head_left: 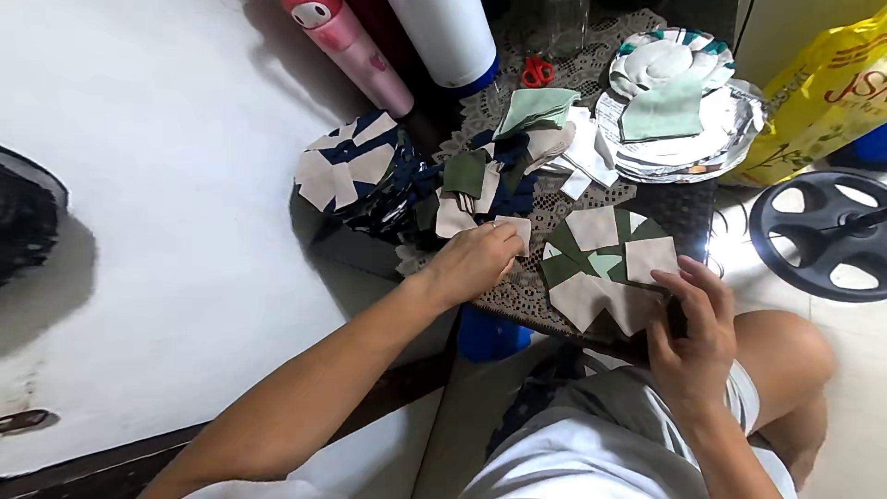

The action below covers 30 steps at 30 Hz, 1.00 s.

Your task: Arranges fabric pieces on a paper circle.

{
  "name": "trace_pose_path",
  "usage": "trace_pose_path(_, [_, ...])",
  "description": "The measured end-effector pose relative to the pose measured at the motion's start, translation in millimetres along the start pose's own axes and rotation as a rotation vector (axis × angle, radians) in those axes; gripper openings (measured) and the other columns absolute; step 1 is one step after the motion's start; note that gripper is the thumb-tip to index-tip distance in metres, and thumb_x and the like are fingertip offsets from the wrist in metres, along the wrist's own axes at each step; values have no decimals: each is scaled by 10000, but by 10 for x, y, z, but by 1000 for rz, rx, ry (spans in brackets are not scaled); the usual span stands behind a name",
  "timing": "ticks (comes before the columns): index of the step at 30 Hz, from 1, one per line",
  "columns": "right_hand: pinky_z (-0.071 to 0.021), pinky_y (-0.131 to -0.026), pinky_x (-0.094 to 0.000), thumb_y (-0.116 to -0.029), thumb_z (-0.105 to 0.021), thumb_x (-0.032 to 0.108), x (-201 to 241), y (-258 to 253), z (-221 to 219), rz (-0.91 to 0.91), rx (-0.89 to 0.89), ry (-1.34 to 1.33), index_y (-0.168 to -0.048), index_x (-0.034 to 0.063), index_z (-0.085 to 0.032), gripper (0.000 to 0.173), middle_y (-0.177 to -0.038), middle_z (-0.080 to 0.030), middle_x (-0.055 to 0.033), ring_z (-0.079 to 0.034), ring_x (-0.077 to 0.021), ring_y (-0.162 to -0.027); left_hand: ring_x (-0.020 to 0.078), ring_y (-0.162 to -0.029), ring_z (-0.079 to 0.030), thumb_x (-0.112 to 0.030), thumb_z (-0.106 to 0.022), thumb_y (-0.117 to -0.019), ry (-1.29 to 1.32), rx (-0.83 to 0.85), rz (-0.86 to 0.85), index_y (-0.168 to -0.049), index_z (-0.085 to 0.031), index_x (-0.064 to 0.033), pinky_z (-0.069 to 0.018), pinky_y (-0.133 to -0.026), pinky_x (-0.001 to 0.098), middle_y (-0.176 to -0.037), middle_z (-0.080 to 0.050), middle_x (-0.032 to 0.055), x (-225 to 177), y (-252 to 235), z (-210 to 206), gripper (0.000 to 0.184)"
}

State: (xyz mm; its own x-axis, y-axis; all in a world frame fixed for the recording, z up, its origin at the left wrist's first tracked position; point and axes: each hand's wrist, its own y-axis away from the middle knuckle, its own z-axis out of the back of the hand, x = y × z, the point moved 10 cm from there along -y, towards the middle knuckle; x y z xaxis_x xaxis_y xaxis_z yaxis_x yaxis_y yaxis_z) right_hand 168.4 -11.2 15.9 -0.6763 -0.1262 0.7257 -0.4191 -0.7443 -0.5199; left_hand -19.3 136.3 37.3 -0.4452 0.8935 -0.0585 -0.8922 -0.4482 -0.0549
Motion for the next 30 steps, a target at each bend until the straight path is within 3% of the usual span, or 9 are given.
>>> trace_pose_path(8, [-490,-968,-393,-950,-597,122,11,12,-16,20,-17,18,-1091,38,-750,224,-1315,-617,-247,-616,-299,-1115,320,-854,-707,-170,-654,-953,17,-4,30,-953,-724,-23,-589,-684,478,-953,-693,139,42,-36,2,163])
trace_pose_path(18, [-489,-973,-395,-952,-589,124,18,9,-27,19,-11,53,-1073,43,-754,221,-1304,-625,-248,-617,-307,-1127,287,-805,-723,-109,-618,-937,73,-106,-19,-874,-748,-12,-592,-684,449,-885,-723,126,43,-67,59,173])
trace_pose_path(22, [-486,-988,-407,-952,-593,128,19,9,-32,19,7,51,-1081,36,-749,222,-1299,-626,-255,-611,-324,-1146,215,-845,-733,-118,-631,-932,243,-154,76,-848,-764,-46,-599,-759,419,-910,-753,91,208,-17,102,173])
trace_pose_path(26, [-483,-978,-459,-962,-593,138,67,-17,-48,28,20,72,-1090,49,-751,222,-1287,-636,-249,-608,-354,-1156,94,-782,-690,-133,-669,-923,430,-142,250,-844,-767,-86,-574,-719,295,-892,-744,39,430,17,73,135])
trace_pose_path(30, [-498,-885,-557,-986,-581,149,426,-127,-305,153,140,160,-1048,102,-771,205,-1139,-720,-169,-646,-391,-1105,52,-746,-655,-103,-712,-936,612,-84,386,-911,-756,-74,-554,-695,245,-872,-720,18,541,33,-1,58])
